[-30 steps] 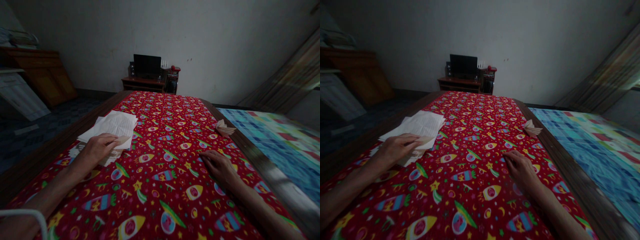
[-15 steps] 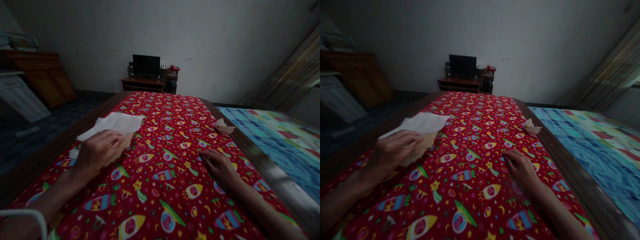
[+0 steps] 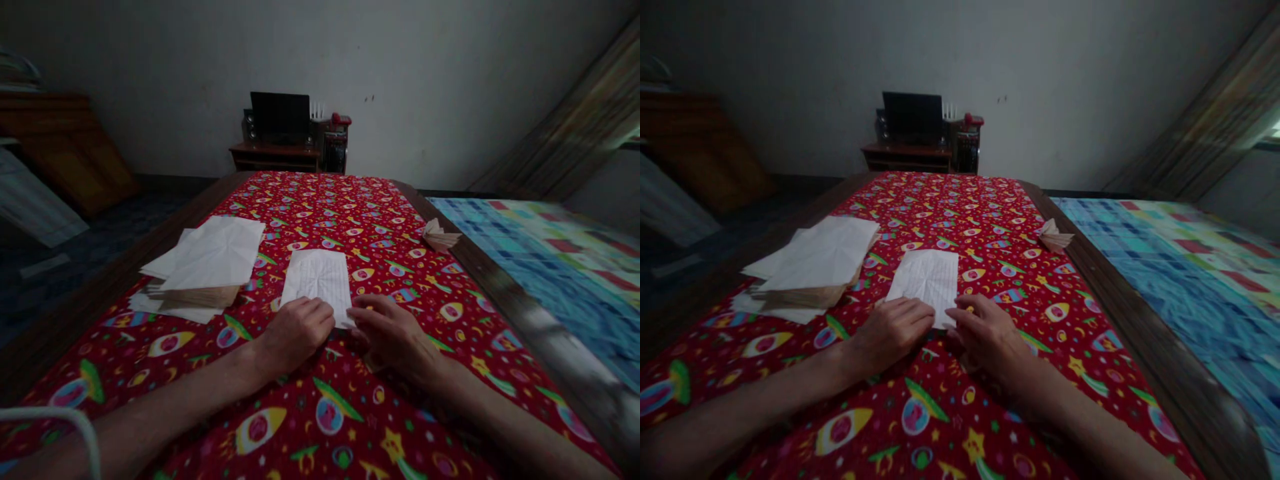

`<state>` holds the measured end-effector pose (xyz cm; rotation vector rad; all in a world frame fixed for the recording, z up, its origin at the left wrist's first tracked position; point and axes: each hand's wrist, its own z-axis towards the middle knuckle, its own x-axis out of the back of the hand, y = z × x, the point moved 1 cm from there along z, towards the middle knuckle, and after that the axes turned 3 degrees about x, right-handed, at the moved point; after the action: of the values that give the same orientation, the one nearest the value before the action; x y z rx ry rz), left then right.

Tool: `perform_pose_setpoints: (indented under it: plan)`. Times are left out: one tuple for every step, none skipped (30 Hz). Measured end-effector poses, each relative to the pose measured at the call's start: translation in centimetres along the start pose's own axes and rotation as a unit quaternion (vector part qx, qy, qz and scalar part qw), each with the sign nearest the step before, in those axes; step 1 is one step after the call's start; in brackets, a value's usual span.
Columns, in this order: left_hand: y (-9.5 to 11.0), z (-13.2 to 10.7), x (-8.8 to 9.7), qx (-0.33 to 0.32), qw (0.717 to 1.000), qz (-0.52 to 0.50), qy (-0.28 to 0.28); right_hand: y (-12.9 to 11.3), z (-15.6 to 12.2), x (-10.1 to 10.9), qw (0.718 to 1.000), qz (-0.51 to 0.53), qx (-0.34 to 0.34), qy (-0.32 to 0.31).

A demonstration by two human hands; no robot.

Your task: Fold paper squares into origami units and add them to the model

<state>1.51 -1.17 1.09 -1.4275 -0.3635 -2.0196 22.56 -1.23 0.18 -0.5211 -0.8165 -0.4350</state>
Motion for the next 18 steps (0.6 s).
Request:
perform_pose_setpoints:
  plan:
    - [0.1,0.0,-0.2,0.018,0.999,-0.027,0.0,0.0,0.0,-0.3,1.0,0.007,0.011,-0.006]
    - [0.0,-0.1,-0.3,0.039,0.997,-0.061,0.004,0.0,-0.1,-0.5,1.0,0.019,0.015,-0.018]
    - [0.0,-0.2,-0.4,0.062,0.993,-0.099,0.013,0.2,-0.2,-0.6,0.999,0.034,0.013,-0.03]
    - [-0.1,-0.4,-0.6,0.083,0.987,-0.139,0.023,0.3,-0.2,-0.7,0.998,0.051,0.007,-0.042]
    - [-0.3,-0.6,-0.7,0.101,0.979,-0.176,0.034,0.4,-0.3,-0.7,0.997,0.066,-0.003,-0.05]
    - [-0.4,-0.8,-0.8,0.114,0.97,-0.209,0.042,0.5,-0.3,-0.7,0.995,0.078,-0.014,-0.057]
    - [-0.5,-0.9,-0.9,0.125,0.962,-0.237,0.047,0.5,-0.2,-0.6,0.994,0.088,-0.023,-0.062]
    - [-0.6,-1.0,-1.0,0.134,0.955,-0.259,0.05,0.5,-0.1,-0.5,0.993,0.098,-0.032,-0.064]
    - [-0.6,-1.1,-1.1,0.142,0.949,-0.276,0.052,0.4,0.0,-0.5,0.991,0.11,-0.04,-0.064]
    - [-0.7,-1.2,-1.1,0.149,0.944,-0.289,0.051,0.3,0.1,-0.4,0.989,0.121,-0.049,-0.064]
    - [-0.6,-1.2,-1.1,0.155,0.94,-0.3,0.05,0.2,0.2,-0.4,0.988,0.13,-0.057,-0.06]
    - [-0.6,-1.2,-1.2,0.159,0.937,-0.307,0.048,0.1,0.3,-0.3,0.987,0.138,-0.063,-0.058]
    - [-0.6,-1.1,-1.2,0.161,0.935,-0.313,0.047,0.1,0.4,-0.3,0.986,0.143,-0.066,-0.055]
    - [-0.5,-1.0,-1.2,0.163,0.933,-0.317,0.045,0.1,0.4,-0.3,0.986,0.145,-0.067,-0.054]
    - [-0.5,-0.9,-1.2,0.166,0.931,-0.322,0.044,0.1,0.4,-0.4,0.986,0.145,-0.066,-0.053]
    - [-0.5,-0.8,-1.3,0.171,0.928,-0.327,0.043,0.1,0.4,-0.4,0.986,0.145,-0.065,-0.052]
    - [-0.5,-0.7,-1.3,0.178,0.924,-0.335,0.042,0.1,0.3,-0.4,0.986,0.145,-0.065,-0.052]
    - [-0.5,-0.6,-1.3,0.186,0.919,-0.344,0.039,0.1,0.3,-0.5,0.986,0.146,-0.066,-0.052]
